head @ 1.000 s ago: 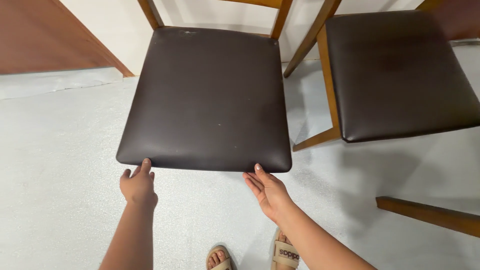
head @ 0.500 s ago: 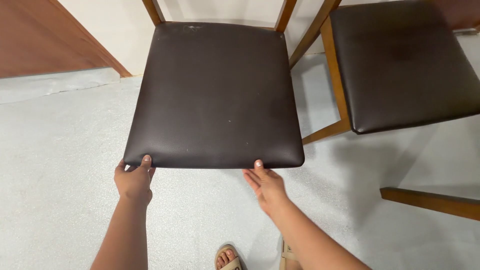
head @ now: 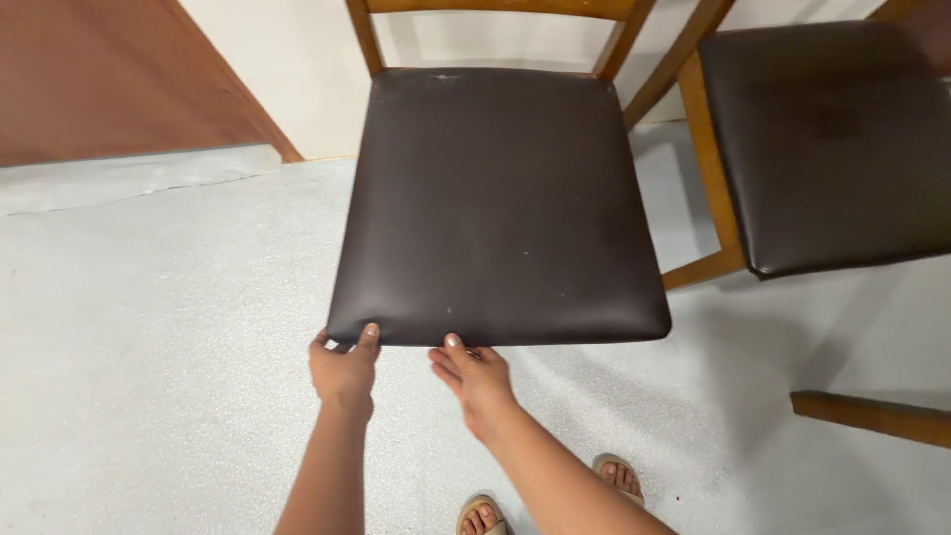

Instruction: The recorder moves around a dining table, picking up chairs and tucking them neatly under the table.

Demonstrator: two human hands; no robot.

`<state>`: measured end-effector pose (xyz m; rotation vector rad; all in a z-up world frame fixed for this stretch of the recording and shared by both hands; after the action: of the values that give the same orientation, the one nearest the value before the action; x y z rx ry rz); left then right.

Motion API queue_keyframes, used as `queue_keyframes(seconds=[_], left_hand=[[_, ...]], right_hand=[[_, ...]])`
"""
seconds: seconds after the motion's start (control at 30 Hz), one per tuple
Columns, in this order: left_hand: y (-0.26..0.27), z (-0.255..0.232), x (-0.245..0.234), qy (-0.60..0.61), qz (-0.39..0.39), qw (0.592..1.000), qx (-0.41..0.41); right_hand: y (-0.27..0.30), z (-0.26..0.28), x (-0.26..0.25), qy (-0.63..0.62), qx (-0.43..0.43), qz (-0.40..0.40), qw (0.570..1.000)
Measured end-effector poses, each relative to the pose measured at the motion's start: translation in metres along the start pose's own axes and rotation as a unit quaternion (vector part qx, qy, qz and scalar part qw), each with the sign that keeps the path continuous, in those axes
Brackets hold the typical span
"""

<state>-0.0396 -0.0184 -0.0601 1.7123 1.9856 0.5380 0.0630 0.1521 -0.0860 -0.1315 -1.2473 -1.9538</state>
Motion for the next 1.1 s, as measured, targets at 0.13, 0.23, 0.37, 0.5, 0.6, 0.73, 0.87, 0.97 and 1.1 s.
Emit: queue_keyframes(seconds=[0.13, 0.23, 0.37, 0.5, 0.6, 0.73, 0.87, 0.97, 1.1], left_hand=[[0.024, -0.006, 0.004, -0.049, -0.026, 0.997, -0.05], [0.033, 0.007, 0.008, -0.06, -0.016, 0.997, -0.055], [0.053, 0.014, 0.015, -0.07, -0.02, 0.995, -0.068], [0.07, 0.038, 0.024, -0.09, -0.016, 0.993, -0.075], [0.087, 0.053, 0.032, -0.089, -0.021, 0.994, -0.059], [0.112, 0.065, 0.045, -0.101, -0.003, 0.993, -0.067], [0.115, 0.095, 0.061, -0.058, -0.014, 0.997, -0.058], [0.117, 0.116, 0.081, 0.004, -0.004, 0.998, -0.058], [0.141, 0.133, 0.137, -0.011, 0.125, 0.983, -0.131]], right_hand=[[0.005, 0.012, -0.013, 0.05, -0.004, 0.011, 0.999], [0.019, 0.019, -0.022, 0.059, -0.002, 0.002, 0.998], [0.025, 0.026, -0.043, 0.079, -0.008, -0.011, 0.997], [0.034, 0.032, -0.068, 0.087, -0.018, -0.01, 0.996], [0.033, 0.035, -0.092, 0.089, -0.026, -0.003, 0.996], [0.038, 0.046, -0.125, 0.107, -0.012, 0.023, 0.994], [0.043, 0.078, -0.167, 0.146, -0.004, 0.037, 0.989], [0.049, 0.118, -0.211, 0.136, -0.033, -0.027, 0.99], [0.056, 0.177, -0.271, 0.123, -0.095, -0.15, 0.976]])
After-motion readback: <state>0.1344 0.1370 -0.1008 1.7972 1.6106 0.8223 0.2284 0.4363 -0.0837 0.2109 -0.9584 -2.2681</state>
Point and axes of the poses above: each hand's wrist, its own y-axis away from the middle knuckle, its own x-axis out of the palm, z = x × y, the point moved 7 cm from there along -y, towards the middle knuckle, and after that the axes turned 7 degrees about z, right-handed, at the moved point
